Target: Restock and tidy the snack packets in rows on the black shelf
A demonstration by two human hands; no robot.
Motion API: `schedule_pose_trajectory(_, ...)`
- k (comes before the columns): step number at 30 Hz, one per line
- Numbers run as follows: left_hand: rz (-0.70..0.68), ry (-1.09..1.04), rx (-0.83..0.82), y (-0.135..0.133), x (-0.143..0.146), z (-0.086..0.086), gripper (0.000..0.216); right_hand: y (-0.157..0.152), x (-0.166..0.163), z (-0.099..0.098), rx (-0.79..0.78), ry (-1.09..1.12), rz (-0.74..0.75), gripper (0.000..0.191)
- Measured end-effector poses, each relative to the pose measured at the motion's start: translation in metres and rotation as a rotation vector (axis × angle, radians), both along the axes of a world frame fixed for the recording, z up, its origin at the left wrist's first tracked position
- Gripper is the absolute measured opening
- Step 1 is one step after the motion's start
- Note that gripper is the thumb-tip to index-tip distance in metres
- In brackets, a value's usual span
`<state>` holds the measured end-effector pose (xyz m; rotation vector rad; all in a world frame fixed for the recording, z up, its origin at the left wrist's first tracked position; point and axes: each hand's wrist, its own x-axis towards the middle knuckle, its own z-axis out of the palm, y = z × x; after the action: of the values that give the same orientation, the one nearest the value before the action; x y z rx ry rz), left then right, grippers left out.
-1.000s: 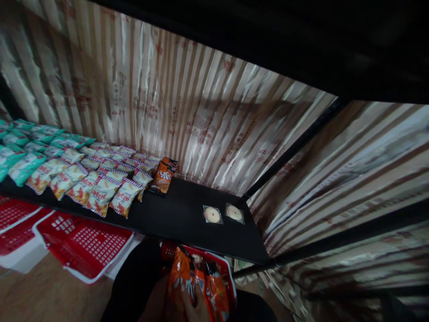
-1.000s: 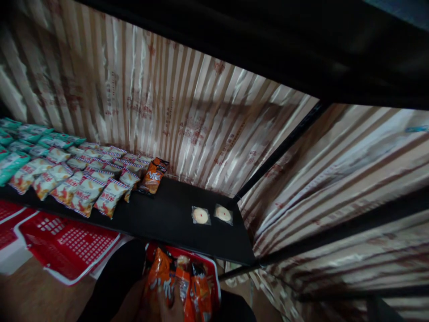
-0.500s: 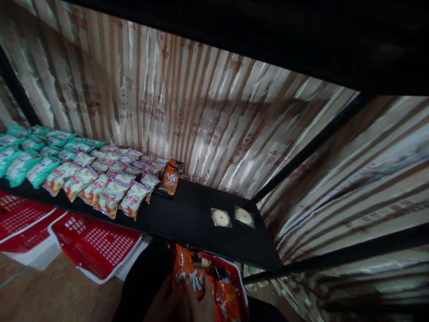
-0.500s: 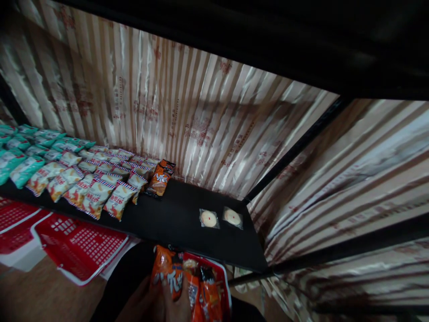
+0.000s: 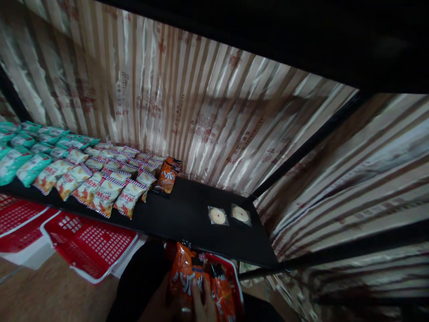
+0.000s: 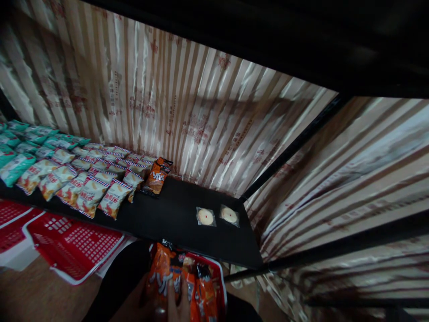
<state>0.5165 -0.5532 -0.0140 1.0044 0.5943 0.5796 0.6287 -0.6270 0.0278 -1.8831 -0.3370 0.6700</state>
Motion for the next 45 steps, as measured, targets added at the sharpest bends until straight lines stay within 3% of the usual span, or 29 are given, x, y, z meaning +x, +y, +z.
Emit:
schedule_pose_trajectory(4,-0.036,-0.022,-0.049,0.01,0.002,0.006,0.082,-0.002,0.004,0.007,0.076,0.065,0.112,0.055)
schedule_pose_trajectory(9,0.004,-0.012,-0.065,0.017,-0.002,0.011,0.081,0.009,-0.002,0.006,0.162,0.252,0.209,0.072)
schedule_pose_trajectory(12,-0.029,0.018,-0.061,0.02,-0.007,0.017,0.078,0.009,-0.001,0.007,0.166,0.256,0.242,0.073)
schedule_pose_trajectory(16,-0.041,0.184,-0.009,0.026,-0.01,0.025,0.079,0.002,0.001,0.008,0.108,0.221,0.253,0.071)
schedule_pose_trajectory(22,-0.036,0.316,0.094,0.029,-0.01,0.023,0.066,-0.001,-0.002,-0.005,0.23,0.363,0.254,0.068)
schedule_pose_trajectory(29,-0.002,0.373,0.121,0.032,-0.015,0.034,0.061,0.007,-0.001,-0.014,0.198,0.439,0.23,0.057)
schedule_pose_trajectory(35,0.015,0.402,0.11,0.038,-0.013,0.046,0.057,0.018,-0.008,-0.022,0.28,0.543,0.199,0.054)
schedule_pose_trajectory(45,0.082,0.293,0.099,0.052,-0.025,0.045,0.06,0.045,-0.013,0.009,0.352,0.467,0.33,0.062)
